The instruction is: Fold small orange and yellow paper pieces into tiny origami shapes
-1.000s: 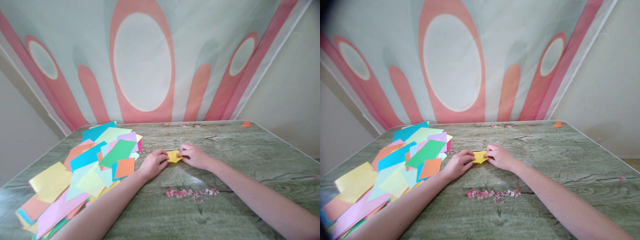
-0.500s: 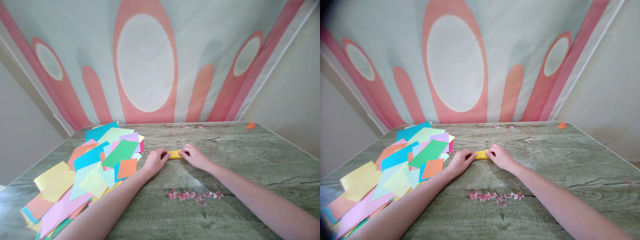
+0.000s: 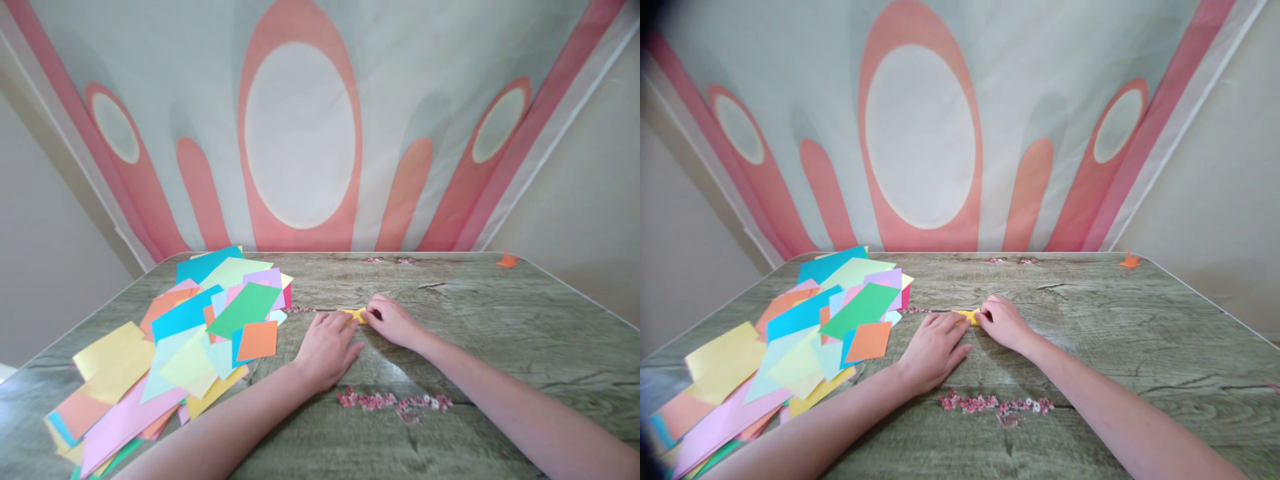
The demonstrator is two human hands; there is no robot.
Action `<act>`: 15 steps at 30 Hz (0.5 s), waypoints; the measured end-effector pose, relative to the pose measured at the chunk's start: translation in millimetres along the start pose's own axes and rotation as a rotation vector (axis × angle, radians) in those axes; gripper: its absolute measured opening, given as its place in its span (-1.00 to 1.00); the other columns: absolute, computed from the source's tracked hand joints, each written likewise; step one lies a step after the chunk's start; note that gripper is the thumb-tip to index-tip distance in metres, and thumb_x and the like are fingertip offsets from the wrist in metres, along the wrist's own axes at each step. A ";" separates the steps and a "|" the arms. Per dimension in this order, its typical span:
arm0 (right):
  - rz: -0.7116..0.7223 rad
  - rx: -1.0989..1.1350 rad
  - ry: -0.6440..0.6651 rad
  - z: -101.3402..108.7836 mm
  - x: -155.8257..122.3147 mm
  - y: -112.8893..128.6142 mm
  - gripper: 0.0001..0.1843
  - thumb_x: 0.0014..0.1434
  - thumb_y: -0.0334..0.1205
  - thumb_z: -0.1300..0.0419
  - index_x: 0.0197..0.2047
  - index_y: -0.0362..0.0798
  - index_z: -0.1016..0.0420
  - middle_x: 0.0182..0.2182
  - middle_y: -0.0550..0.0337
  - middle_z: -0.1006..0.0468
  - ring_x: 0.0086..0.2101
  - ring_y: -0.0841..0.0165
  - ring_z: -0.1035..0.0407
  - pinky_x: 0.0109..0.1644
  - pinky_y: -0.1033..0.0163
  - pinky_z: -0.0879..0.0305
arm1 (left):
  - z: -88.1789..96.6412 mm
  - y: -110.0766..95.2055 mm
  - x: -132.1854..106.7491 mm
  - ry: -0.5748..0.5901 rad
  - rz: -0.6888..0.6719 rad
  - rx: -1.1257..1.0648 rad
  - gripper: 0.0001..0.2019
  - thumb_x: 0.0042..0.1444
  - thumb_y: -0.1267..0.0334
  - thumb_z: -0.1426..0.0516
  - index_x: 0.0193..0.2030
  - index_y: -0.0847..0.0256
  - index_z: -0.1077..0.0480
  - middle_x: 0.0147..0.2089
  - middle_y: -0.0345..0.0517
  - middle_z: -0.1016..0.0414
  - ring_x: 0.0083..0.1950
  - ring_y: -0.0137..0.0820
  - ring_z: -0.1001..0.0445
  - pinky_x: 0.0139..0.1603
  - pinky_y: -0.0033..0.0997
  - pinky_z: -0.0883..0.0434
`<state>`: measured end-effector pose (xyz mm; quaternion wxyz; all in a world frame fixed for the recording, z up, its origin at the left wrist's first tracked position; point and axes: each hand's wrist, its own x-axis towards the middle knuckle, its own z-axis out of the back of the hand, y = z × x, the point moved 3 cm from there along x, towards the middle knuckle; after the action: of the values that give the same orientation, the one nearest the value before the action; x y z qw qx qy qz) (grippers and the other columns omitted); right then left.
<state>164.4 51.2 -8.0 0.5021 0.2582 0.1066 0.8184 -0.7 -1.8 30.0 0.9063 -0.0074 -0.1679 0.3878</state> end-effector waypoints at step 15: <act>0.252 0.452 0.177 78.0 -25.4 87.3 -0.81 0.14 -0.32 -0.03 -0.22 -0.03 -0.43 -0.47 0.23 -0.36 -0.43 0.44 -0.27 -0.29 0.30 -0.22 | -9.4 0.7 -2.9 0.113 0.004 0.024 -0.58 0.18 0.03 0.09 0.12 0.17 -0.18 0.12 -0.02 -0.25 0.13 -0.22 -0.17 0.12 -0.19 -0.09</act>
<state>147.9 -18.9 87.6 0.3148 0.3024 0.2972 0.8492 -0.1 -2.3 20.2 0.9135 -0.0187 -0.1118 0.3907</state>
